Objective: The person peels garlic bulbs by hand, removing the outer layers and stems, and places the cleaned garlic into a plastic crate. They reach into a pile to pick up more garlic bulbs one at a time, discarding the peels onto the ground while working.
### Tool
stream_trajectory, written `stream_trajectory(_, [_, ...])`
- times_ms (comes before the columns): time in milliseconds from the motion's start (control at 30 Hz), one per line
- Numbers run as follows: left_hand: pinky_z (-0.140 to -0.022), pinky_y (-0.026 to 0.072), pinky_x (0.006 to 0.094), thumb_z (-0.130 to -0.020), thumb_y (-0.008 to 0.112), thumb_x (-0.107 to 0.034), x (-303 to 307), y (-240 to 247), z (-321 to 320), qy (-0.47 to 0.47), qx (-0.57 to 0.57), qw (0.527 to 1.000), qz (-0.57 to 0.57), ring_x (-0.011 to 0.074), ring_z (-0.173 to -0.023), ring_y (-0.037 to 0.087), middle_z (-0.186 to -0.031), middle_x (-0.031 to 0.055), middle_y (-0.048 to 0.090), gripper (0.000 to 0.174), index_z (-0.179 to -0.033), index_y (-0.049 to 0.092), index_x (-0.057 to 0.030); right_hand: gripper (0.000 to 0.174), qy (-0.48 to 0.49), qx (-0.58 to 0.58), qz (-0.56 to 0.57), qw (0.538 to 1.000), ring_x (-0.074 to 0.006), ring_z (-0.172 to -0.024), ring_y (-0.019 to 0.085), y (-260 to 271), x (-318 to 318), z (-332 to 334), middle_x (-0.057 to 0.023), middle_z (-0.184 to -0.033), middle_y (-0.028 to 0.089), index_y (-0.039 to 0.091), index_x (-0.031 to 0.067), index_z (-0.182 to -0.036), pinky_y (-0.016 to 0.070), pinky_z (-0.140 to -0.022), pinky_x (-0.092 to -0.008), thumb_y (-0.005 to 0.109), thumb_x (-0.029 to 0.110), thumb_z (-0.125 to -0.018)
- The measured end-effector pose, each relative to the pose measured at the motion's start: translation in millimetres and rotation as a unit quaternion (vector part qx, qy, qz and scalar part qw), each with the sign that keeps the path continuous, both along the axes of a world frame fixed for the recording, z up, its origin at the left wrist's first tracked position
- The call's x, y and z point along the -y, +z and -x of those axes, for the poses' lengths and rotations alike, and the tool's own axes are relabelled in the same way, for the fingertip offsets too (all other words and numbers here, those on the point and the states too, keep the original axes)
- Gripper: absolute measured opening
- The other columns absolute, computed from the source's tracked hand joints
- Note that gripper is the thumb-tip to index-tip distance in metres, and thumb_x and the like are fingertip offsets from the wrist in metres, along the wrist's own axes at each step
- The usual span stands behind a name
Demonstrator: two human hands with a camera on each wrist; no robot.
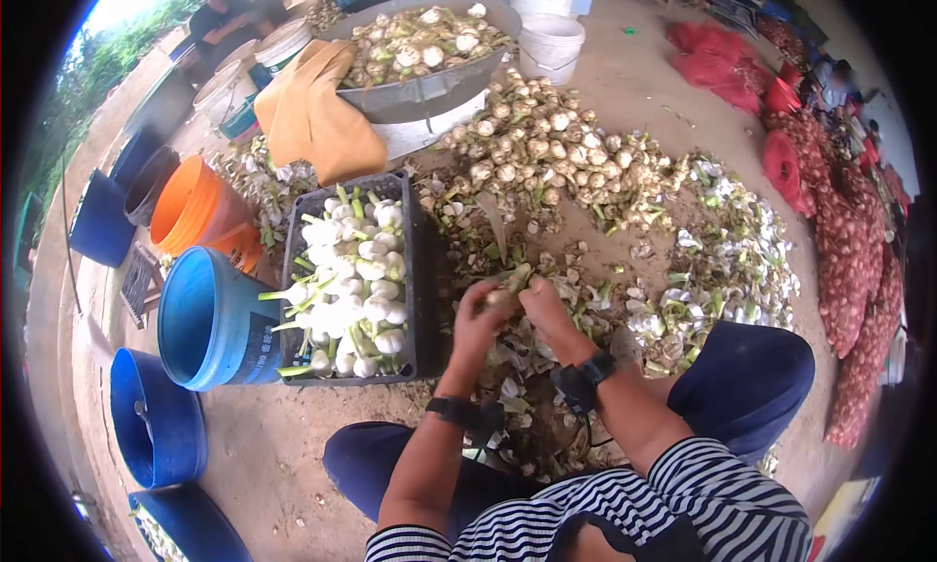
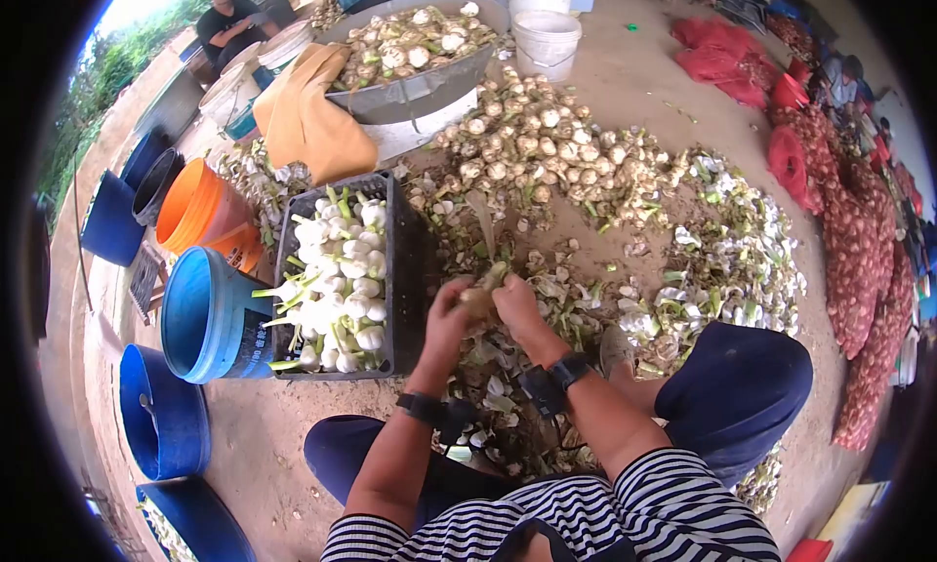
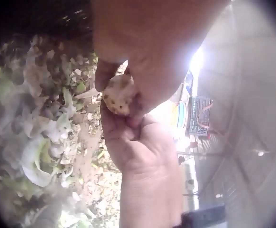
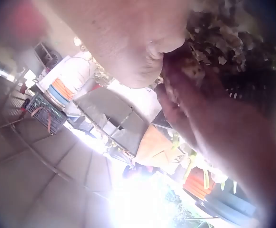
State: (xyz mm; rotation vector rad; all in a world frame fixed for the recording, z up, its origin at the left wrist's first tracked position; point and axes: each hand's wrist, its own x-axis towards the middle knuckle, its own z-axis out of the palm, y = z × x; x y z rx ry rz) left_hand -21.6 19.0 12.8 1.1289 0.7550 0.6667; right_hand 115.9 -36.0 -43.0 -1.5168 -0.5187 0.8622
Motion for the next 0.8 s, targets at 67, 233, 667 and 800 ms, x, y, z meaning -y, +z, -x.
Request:
stream_trajectory(67, [-0.063,0.0565,0.0352,-0.095,0.049,-0.02,-2.0,7.2,4.1,0.043,0.159,0.956,0.243,0.0233,-0.085,0.064,-0.102,0.0094,0.062,0.025,-0.118,0.051,-0.0113,0.02,0.016,0.163,0.011,0.986,-0.022,-0.072,0.063,21.8,10.0,5.1,-0.0121,-0.08,0.065,0.061,-0.0034,-0.093,0.0485,-0.063,-0.036,0.05,0.006,-0.081])
stream_trajectory(233, [-0.062,0.056,0.0327,-0.098,0.048,-0.024,-4.3,24.7,13.2,0.015,0.151,0.96,0.233,0.0217,-0.08,0.065,-0.104,0.0092,0.061,0.025,-0.119,0.05,-0.0096,0.022,0.019,-0.293,-0.109,0.95,-0.0201,-0.078,0.066,99.8,23.2,22.6,-0.0062,-0.094,0.067,0.062,0.0005,-0.107,0.0529,-0.07,-0.0316,0.051,0.014,-0.093])
stream_trajectory(667, [-0.06,0.0518,0.0254,-0.099,0.046,-0.032,0.0,29.8,25.5,-0.034,0.118,0.974,0.192,0.0145,-0.069,0.064,-0.091,0.0078,0.064,0.036,-0.117,0.054,-0.0022,0.022,0.121,-0.222,-0.118,0.96,-0.0116,-0.087,0.063,60.5,39.0,17.4,-0.0026,-0.101,0.067,0.063,0.0019,-0.111,0.05,-0.079,-0.0273,0.061,0.014,-0.093])
stream_trajectory(800, [-0.066,0.0497,0.0324,-0.099,0.042,-0.037,-13.6,-17.7,21.3,0.058,-0.019,0.998,0.002,0.0214,-0.074,0.063,-0.087,0.01,0.065,0.041,-0.105,0.06,-0.0003,0.021,0.11,-0.22,-0.104,0.964,-0.0134,-0.092,0.062,56.2,39.4,21.5,-0.0027,-0.103,0.066,0.062,0.0026,-0.112,0.0484,-0.082,-0.029,0.06,0.011,-0.092])
